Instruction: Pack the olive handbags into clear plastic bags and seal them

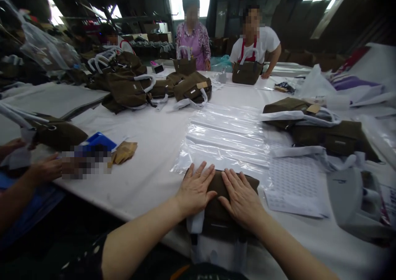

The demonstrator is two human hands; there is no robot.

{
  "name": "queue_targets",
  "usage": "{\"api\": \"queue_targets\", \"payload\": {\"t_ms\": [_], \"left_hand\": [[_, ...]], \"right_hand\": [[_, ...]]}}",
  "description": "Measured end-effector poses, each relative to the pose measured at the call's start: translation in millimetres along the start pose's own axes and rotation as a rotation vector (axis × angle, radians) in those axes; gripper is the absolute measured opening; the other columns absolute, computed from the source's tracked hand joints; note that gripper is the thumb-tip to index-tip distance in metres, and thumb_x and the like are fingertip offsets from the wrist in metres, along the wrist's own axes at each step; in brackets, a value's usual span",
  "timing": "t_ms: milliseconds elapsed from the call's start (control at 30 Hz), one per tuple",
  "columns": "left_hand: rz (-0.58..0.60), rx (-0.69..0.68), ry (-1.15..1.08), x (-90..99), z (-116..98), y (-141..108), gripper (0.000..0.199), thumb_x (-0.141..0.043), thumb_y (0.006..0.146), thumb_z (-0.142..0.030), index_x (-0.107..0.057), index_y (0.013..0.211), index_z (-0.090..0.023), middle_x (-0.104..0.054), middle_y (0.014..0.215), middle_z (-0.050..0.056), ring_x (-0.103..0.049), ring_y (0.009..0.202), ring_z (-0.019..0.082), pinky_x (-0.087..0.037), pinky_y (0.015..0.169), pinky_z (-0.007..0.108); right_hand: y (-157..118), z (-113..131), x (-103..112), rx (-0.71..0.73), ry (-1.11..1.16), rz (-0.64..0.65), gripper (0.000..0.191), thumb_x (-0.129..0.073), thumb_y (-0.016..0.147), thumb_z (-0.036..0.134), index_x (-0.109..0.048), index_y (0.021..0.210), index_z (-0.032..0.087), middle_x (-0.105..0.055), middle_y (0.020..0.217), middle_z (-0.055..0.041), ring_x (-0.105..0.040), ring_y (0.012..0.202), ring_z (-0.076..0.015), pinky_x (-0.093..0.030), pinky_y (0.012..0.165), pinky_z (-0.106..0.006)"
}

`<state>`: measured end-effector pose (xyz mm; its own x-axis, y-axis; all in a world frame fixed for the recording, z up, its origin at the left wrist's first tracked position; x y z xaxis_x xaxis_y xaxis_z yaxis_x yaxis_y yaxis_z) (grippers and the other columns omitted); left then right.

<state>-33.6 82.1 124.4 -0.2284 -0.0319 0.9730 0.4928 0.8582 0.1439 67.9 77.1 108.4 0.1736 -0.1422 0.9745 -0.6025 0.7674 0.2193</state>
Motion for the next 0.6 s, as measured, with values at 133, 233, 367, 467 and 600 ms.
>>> {"api": "queue_targets", "payload": {"t_ms": [133,233,367,467,600], "left_hand": [[0.095,0.019,0.007,-40.8,22,11,0.062,-0.038,0.088,-0.051,-0.024,0.142,-0.024,-0.028,0.147,0.003,-0.009,0.139,0.026,-0.004,0.111,0.052],[0.115,0.023,0.009,-58.3,29,18,0.063,-0.038,0.087,-0.052,-0.024,0.142,-0.024,-0.027,0.147,0.003,-0.008,0.139,0.027,-0.003,0.111,0.053],[0.09,0.034,0.016,-55.0,27,18,0.062,-0.036,0.088,-0.053,-0.023,0.142,-0.025,-0.028,0.147,0.002,-0.01,0.139,0.027,-0.003,0.111,0.053],[0.032,0.012,0.017,-43.5,20,12,0.06,-0.036,0.088,-0.053,-0.021,0.142,-0.03,-0.025,0.148,0.0,-0.008,0.139,0.028,0.0,0.111,0.054],[0.011,-0.019,-0.011,-44.8,16,10,0.058,-0.034,0.089,-0.054,-0.017,0.142,-0.034,-0.025,0.148,-0.004,-0.007,0.139,0.027,0.006,0.11,0.055]], "right_hand": [[15,-9,-29,-0.011,0.01,0.066,0.064,-0.05,0.082,0.038,-0.035,0.135,0.005,-0.025,0.144,-0.0186,-0.02,0.134,-0.0306,-0.021,0.108,-0.052],[18,-16,-45,-0.016,0.011,0.058,0.065,-0.05,0.082,0.036,-0.033,0.136,0.006,-0.022,0.145,-0.0178,-0.016,0.135,-0.0305,-0.02,0.108,-0.053],[15,-19,-47,-0.019,0.023,0.039,0.064,-0.049,0.082,0.035,-0.032,0.137,0.007,-0.021,0.146,-0.0165,-0.016,0.135,-0.0296,-0.02,0.109,-0.052],[11,-17,-44,-0.014,0.027,0.015,0.063,-0.047,0.084,0.036,-0.03,0.138,0.009,-0.023,0.146,-0.0143,-0.016,0.135,-0.0273,-0.02,0.109,-0.05],[13,-16,-47,-0.055,0.015,-0.019,0.059,-0.047,0.083,0.032,-0.036,0.134,0.007,-0.024,0.145,-0.0164,-0.014,0.135,-0.0294,-0.017,0.109,-0.053]]}}
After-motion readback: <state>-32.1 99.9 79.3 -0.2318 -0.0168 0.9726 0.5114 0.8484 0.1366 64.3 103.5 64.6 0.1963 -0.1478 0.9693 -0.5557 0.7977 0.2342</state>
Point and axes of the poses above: each hand's wrist, its own y-axis towards the middle knuckle, its own x-axis out of the back of the hand, z = x × y, the point moved 9 cm from there along y, towards the middle knuckle
